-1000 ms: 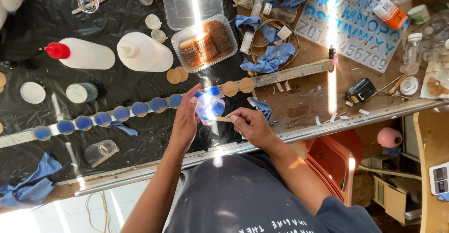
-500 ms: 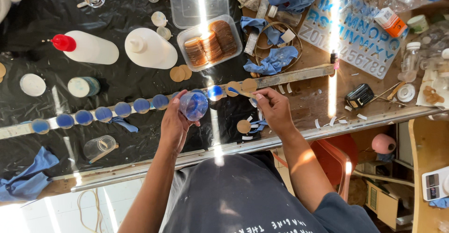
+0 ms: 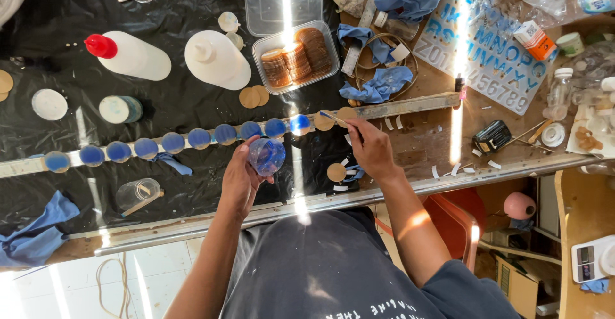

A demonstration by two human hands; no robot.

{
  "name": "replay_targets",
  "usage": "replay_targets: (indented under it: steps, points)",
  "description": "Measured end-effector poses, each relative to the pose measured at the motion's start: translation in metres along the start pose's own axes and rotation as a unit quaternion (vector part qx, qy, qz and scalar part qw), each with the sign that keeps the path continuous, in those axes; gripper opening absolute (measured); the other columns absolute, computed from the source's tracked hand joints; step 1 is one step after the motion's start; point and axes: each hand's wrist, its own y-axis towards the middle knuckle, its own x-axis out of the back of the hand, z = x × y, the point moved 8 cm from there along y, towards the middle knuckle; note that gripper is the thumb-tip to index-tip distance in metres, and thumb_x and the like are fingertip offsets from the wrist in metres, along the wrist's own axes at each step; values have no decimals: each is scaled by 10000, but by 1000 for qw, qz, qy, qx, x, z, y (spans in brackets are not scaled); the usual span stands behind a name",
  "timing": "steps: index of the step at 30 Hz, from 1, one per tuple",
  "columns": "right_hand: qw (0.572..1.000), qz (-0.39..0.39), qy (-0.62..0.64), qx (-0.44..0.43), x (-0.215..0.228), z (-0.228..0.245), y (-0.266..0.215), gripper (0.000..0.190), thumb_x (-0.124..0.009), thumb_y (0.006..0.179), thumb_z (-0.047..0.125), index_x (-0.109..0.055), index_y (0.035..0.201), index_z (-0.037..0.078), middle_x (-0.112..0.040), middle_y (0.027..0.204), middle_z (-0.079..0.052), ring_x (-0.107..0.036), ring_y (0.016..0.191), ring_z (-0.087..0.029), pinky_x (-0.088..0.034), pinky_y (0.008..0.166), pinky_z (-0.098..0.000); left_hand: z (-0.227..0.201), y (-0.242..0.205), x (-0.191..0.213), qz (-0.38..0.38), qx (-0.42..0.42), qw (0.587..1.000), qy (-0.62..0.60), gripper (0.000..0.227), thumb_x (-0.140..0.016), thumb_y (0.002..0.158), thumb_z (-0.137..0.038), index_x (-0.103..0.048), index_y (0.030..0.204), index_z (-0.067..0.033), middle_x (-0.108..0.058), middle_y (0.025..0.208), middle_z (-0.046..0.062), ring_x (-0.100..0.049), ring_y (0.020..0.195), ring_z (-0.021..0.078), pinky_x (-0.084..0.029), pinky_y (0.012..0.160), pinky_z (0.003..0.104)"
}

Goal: The person applies blue paint to a series of small circular discs arranged on a metal bar using a wooden stick. They dip the stick into a container of blue paint and carefully spread it over each disc in sequence.

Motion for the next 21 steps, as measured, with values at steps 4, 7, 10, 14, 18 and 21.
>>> replay_targets:
  steps: [4,7,10,14,18,21]
  points:
    - [1000,-4,6,-9,1,4,0,184,-542,1114,124,-679,1222,67,-719,872,-147,-693,630,-295,-560,468,-384,-5,-1,-1,0,-3,1000,-5,502,-398,1078,-324,-450,1465,-10,-655,1046,289,-694,724,357,-601,512,409]
    - [1000,-2,2,-9,-1,-2,-2,176,-549,1113,132,-681,1209,65,-716,862,-145,-692,625,-283,-550,456,-365,-5,1,-3,4,-3,1000,-2,491,-388,1084,-315,-451,1461,-8,-655,1046,285,-693,718,353,-601,510,406]
    - [995,13,66,-77,-11,-23,-8,166,-587,1081,146,-723,1173,127,-725,785,-117,-655,521,-198,-509,427,-315,-5,2,-5,7,0,1000,-1,494,-388,1083,-314,-442,1463,-4,-652,1039,281,-692,720,351,-602,508,406]
    - [978,-23,126,-164,-16,-53,-18,159,-622,1058,171,-764,1125,149,-759,835,-94,-657,534,-144,-501,445,-305,-3,5,-5,11,-1,1000,1,495,-396,1082,-314,-443,1461,1,-649,1034,282,-695,718,352,-601,509,406]
    - [970,-16,144,-194,-18,-59,-21,154,-641,1042,168,-780,1101,142,-768,858,-92,-677,540,-137,-508,457,-306,-4,4,-8,16,6,1000,-1,497,-403,1077,-319,-441,1465,-11,-642,1034,277,-701,716,350,-605,504,405]
    - [977,-36,142,-154,-3,-43,-15,181,-617,1036,123,-789,1093,114,-757,834,-130,-688,564,-192,-505,471,-342,-2,5,-10,18,6,1000,-1,503,-405,1074,-325,-442,1464,-8,-641,1040,277,-708,722,358,-608,501,408]
